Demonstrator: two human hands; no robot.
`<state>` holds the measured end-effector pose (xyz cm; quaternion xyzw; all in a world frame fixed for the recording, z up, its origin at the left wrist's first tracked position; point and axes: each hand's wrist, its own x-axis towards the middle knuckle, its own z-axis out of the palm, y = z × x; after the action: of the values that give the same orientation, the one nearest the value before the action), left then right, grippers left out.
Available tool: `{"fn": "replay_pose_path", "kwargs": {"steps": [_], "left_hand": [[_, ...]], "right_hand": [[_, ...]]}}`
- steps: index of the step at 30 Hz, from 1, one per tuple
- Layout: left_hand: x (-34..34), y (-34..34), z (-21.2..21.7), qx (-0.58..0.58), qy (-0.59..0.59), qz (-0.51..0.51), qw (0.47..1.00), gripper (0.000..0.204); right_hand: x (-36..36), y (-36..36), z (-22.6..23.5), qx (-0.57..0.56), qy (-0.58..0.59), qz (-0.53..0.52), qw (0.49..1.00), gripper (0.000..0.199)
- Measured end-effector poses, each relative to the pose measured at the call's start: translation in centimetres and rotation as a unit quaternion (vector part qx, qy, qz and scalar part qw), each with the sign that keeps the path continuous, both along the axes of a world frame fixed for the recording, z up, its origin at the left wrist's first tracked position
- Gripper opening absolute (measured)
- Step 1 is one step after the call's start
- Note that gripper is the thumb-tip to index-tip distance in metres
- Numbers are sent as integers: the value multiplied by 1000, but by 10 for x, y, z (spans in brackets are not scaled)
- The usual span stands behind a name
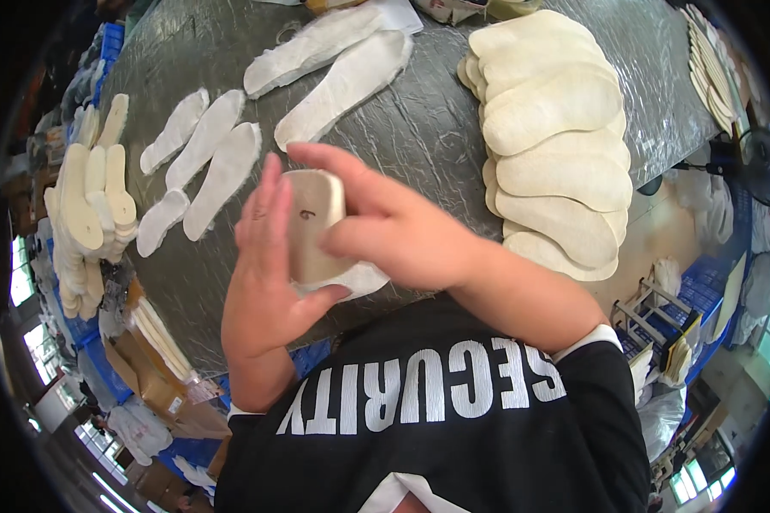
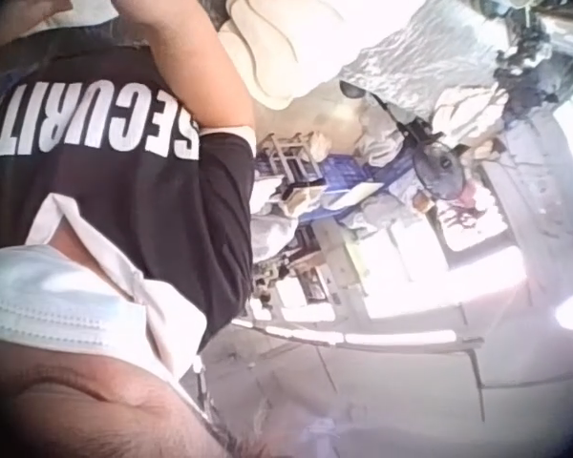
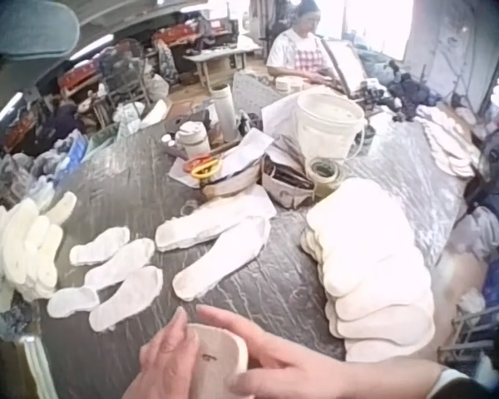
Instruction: Inspecting and separating layered shoe insole components on a factory work table.
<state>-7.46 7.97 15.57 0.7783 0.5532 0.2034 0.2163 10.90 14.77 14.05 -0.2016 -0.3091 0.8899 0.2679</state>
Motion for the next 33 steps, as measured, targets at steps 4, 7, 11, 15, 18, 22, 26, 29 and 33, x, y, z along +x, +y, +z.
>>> {"fn": "replay_pose_path", "kwargs": {"steps": [4,7,11,15,18,22,26,29,33], "left_hand": [[-4,-21,-23,-3,-102,69,992,87],[3,-37,-27,-73,-286,76,952,74],[-20,-55,-15,-188,-115,85,972,79],[-18,-84,-29,-228,-42,149,961,73],[-5,-87,-41,-269,21,141,953,75],[-4,-82,-58,-276,101,93,951,85],[-9,-78,-76,-240,135,47,960,87],[-8,-74,-80,-244,126,36,961,86],[-8,-70,-84,-246,131,13,960,86]], "right_hand": [[25,4,-17,-111,162,9,980,75],[42,-3,-36,-125,199,37,971,74],[56,-18,-79,194,-202,-60,958,57],[66,-41,-128,8,-300,43,953,43],[60,-54,-139,-36,-328,118,937,38],[55,-52,-146,-88,-313,135,936,37],[55,-50,-148,-95,-300,142,938,35],[52,-52,-142,-98,-311,113,938,31],[47,-64,-143,-64,-347,48,934,20]]}}
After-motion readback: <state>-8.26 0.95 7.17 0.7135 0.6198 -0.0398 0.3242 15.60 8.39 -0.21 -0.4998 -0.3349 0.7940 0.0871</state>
